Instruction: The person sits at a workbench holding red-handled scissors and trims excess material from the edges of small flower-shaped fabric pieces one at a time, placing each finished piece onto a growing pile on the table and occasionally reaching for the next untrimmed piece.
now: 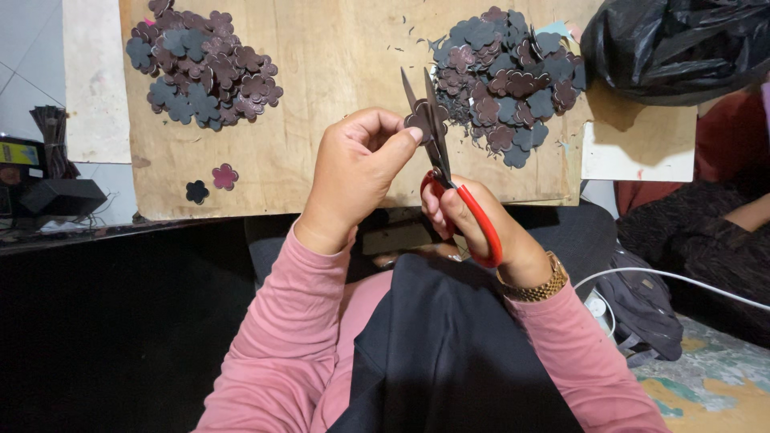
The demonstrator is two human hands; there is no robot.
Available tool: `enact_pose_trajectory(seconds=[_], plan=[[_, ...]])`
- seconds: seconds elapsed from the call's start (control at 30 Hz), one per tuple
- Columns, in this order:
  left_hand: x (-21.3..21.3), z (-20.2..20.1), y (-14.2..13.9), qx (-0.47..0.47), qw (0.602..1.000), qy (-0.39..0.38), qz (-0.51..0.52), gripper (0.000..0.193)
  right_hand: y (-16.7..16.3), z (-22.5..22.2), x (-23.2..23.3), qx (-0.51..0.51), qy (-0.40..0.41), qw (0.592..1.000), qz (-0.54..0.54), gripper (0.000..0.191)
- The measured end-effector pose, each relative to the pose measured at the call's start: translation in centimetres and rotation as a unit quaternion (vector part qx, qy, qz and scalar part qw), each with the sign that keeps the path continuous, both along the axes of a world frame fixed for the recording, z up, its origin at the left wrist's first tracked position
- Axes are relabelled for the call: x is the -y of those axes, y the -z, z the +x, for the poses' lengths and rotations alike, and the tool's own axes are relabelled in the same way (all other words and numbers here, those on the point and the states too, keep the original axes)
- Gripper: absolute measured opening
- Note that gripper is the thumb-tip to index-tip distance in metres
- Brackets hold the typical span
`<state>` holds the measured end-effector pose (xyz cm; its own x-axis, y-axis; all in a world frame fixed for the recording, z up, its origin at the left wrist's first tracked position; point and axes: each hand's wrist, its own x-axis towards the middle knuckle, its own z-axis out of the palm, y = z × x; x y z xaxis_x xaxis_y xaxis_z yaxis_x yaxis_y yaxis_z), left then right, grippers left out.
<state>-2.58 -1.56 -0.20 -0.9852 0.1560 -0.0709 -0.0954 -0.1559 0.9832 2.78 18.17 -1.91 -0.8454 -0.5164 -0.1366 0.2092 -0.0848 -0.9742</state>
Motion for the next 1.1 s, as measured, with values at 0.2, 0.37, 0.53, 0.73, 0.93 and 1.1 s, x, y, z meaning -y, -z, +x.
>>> enact_pose_trajectory(seconds=[0.2, 0.37, 0.53, 0.73, 0.93, 1.1], plan=[[-0.5, 0.0, 0.5, -0.014, 1.000, 0.015, 0.020, 0.010, -0.1, 0.3, 0.5, -0.009, 0.014, 0.999, -0.032, 0.050], [-0.4, 0.1, 0.5, -0.008, 1.000, 0.017, 0.012, 0.010, 0.2, 0.0, 0.1, 0.012, 0.012, 1.000, -0.021, 0.052], [-0.4, 0.1, 0.5, -0.047, 0.999, -0.001, -0.021, 0.008, 0.5, 0.1, -0.5, 0.002, -0.004, 1.000, -0.012, 0.052], [-0.5, -0.2, 0.5, -0.055, 0.993, -0.038, 0.094, 0.008, 1.6, -0.3, -0.2, -0.040, 0.075, 0.995, -0.053, 0.047], [-1.4, 0.5, 0.2, -0.024, 0.997, 0.008, 0.074, 0.009, 1.9, -2.3, 0.5, -0.058, 0.221, 0.966, -0.123, 0.022], [-2.0, 0.7, -0.3, -0.048, 0.998, 0.026, 0.014, 0.008, 1.0, -3.1, 1.2, -0.084, 0.266, 0.960, -0.034, 0.017]])
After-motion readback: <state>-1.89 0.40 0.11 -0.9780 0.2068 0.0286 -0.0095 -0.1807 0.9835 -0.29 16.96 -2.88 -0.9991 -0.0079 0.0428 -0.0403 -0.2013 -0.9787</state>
